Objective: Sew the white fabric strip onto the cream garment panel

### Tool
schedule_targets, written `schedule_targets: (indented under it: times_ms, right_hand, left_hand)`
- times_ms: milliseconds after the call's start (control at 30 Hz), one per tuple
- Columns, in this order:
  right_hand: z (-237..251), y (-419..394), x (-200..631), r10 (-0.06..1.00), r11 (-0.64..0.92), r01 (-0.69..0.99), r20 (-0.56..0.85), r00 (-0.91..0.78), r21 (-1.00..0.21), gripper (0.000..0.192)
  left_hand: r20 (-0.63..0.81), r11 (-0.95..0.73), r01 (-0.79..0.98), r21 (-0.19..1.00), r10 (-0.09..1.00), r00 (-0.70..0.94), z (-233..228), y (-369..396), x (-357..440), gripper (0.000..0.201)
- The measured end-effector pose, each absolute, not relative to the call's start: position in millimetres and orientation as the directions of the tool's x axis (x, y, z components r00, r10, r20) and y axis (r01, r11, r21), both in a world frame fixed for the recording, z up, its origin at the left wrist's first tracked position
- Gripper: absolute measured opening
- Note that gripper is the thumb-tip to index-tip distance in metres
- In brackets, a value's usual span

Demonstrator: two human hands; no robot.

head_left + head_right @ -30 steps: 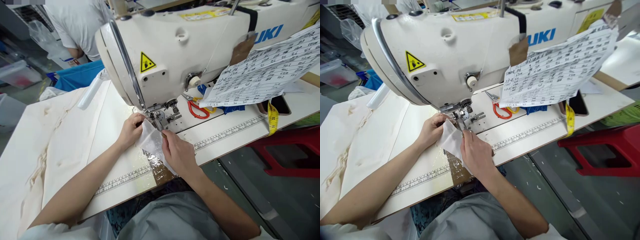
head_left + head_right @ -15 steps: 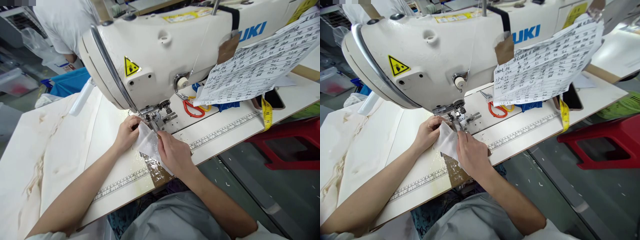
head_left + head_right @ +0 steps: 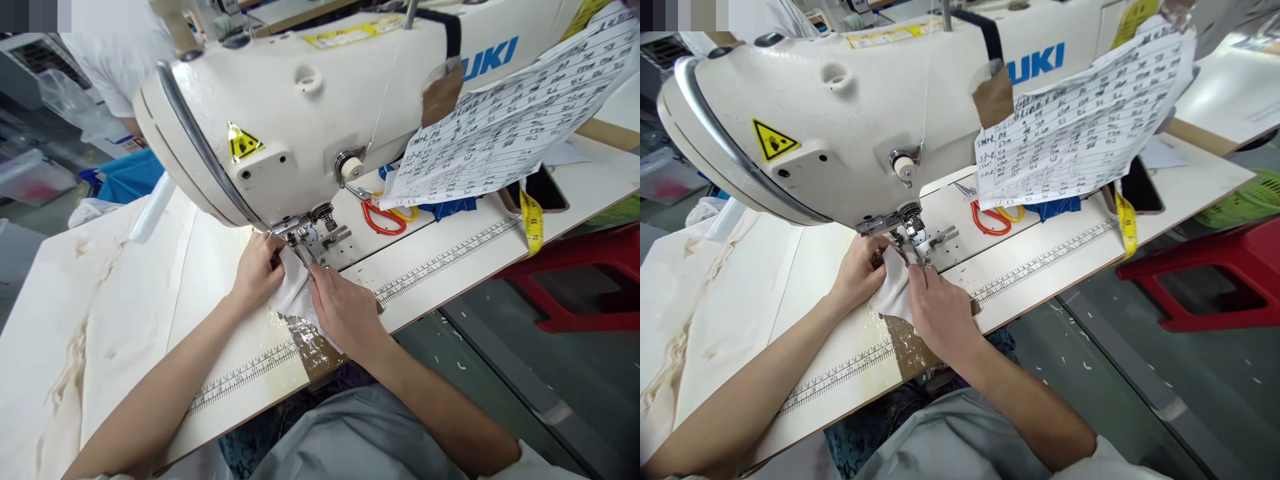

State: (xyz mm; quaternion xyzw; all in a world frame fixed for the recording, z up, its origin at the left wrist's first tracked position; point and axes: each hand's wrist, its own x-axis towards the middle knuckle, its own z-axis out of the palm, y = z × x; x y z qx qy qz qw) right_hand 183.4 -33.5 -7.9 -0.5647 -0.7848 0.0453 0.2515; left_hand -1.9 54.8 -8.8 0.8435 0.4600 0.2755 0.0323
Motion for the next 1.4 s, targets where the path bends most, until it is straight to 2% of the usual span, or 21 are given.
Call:
schedule_targets:
  times_ms: [67, 233, 367, 467, 567, 667, 733, 800, 867, 933, 1033, 1167, 1400]
  right_hand:
    - [-7.8, -33.8, 183.5, 0.911, 0.352, 0.866, 0.344, -0.229, -0.356, 0.028]
    - [-6.9, -34.1, 185.3, 0.913, 0.351, 0.854, 0.343, -0.222, -0.384, 0.029]
    - [-6.1, -32.4, 184.6, 0.920, 0.341, 0.859, 0.324, -0.221, -0.382, 0.030]
    - [-5.0, -30.0, 181.9, 0.925, 0.324, 0.882, 0.309, -0.221, -0.341, 0.030]
    - [-4.3, -29.6, 180.3, 0.921, 0.322, 0.901, 0.319, -0.226, -0.292, 0.028]
    - [-3.6, -37.2, 183.5, 0.904, 0.322, 0.911, 0.368, -0.216, -0.258, 0.029]
    - [-2.4, -49.5, 189.0, 0.890, 0.341, 0.891, 0.408, -0.204, -0.299, 0.028]
    - [-0.4, -66.7, 195.9, 0.885, 0.380, 0.828, 0.422, -0.197, -0.412, 0.024]
    - [2.0, -85.3, 202.6, 0.894, 0.406, 0.747, 0.398, -0.205, -0.526, 0.021]
    - [4.1, -100.6, 207.6, 0.901, 0.415, 0.712, 0.366, -0.235, -0.566, 0.020]
    - [4.9, -111.3, 211.7, 0.892, 0.440, 0.719, 0.355, -0.281, -0.538, 0.022]
    - [2.1, -109.3, 213.4, 0.876, 0.459, 0.754, 0.378, -0.298, -0.469, 0.025]
    - [-1.7, -108.5, 215.1, 0.849, 0.504, 0.760, 0.397, -0.348, -0.411, 0.028]
  left_hand:
    - [0.435, -0.568, 0.749, 0.341, 0.802, 0.410, -9.6, 55.2, -3.0, 0.008]
    - [0.357, -0.485, 0.685, 0.544, 0.872, 0.334, -6.4, 53.9, -4.9, 0.011]
    - [0.351, -0.468, 0.674, 0.571, 0.882, 0.315, -4.9, 53.2, -5.0, 0.011]
    - [0.419, -0.542, 0.702, 0.463, 0.831, 0.366, -5.9, 54.1, -5.5, 0.011]
    - [0.513, -0.677, 0.696, 0.237, 0.696, 0.503, -5.3, 55.2, -5.5, 0.016]
    - [0.477, -0.751, 0.654, 0.094, 0.611, 0.633, 0.8, 53.9, -4.9, 0.025]
    - [0.416, -0.768, 0.636, 0.081, 0.606, 0.679, 7.2, 50.5, -4.7, 0.026]
    - [0.353, -0.774, 0.628, 0.080, 0.611, 0.708, 13.3, 44.9, -4.2, 0.029]
    - [0.298, -0.768, 0.638, 0.047, 0.621, 0.725, 17.0, 37.8, -2.5, 0.033]
    - [0.264, -0.752, 0.659, -0.013, 0.633, 0.727, 17.4, 30.3, 1.1, 0.037]
    - [0.244, -0.702, 0.708, -0.081, 0.675, 0.697, 13.7, 20.4, 8.9, 0.037]
    - [0.232, -0.653, 0.752, -0.092, 0.720, 0.654, 8.3, 9.8, 15.3, 0.038]
    - [0.204, -0.670, 0.733, -0.120, 0.706, 0.678, 8.1, -1.4, 13.4, 0.043]
